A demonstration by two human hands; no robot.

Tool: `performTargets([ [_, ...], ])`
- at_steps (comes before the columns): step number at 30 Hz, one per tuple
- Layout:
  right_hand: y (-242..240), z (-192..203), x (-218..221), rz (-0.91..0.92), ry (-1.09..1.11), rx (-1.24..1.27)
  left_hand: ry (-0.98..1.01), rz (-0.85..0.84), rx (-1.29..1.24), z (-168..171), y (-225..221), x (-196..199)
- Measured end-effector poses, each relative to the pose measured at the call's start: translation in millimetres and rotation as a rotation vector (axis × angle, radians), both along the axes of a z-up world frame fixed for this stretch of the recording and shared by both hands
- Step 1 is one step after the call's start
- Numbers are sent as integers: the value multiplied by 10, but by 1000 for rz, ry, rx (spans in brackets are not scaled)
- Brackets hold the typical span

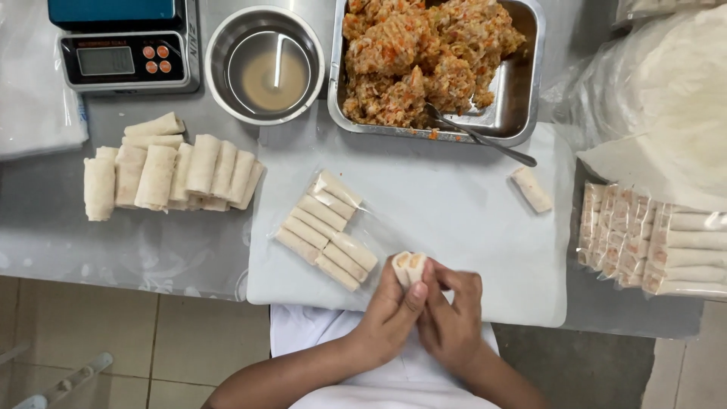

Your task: Weighing lumpia rolls on a digital scale and organizing them into plastic bags for packaging.

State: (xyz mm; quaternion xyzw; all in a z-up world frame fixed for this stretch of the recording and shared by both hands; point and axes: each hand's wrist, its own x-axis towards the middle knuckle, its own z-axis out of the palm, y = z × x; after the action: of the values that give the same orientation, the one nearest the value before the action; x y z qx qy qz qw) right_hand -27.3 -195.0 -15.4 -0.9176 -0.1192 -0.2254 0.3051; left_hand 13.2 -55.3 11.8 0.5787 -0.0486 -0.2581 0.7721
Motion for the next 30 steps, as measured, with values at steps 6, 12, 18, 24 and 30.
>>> performTargets([
  [6,-1036,16,808,-384,84,-412,295,166,-44,-198,5,135],
  [12,-816,240,636,-167,110,106,313,204,-86,-362,66,128],
  [18,53,194,224,-104,203,498,-18,97,55,-14,84,148],
  [24,183,65,193,3,123,453,-100,173,14,-51,90,89],
  [30,257,-200,122,-39,36,220,-131,227,-15,-24,67,22],
])
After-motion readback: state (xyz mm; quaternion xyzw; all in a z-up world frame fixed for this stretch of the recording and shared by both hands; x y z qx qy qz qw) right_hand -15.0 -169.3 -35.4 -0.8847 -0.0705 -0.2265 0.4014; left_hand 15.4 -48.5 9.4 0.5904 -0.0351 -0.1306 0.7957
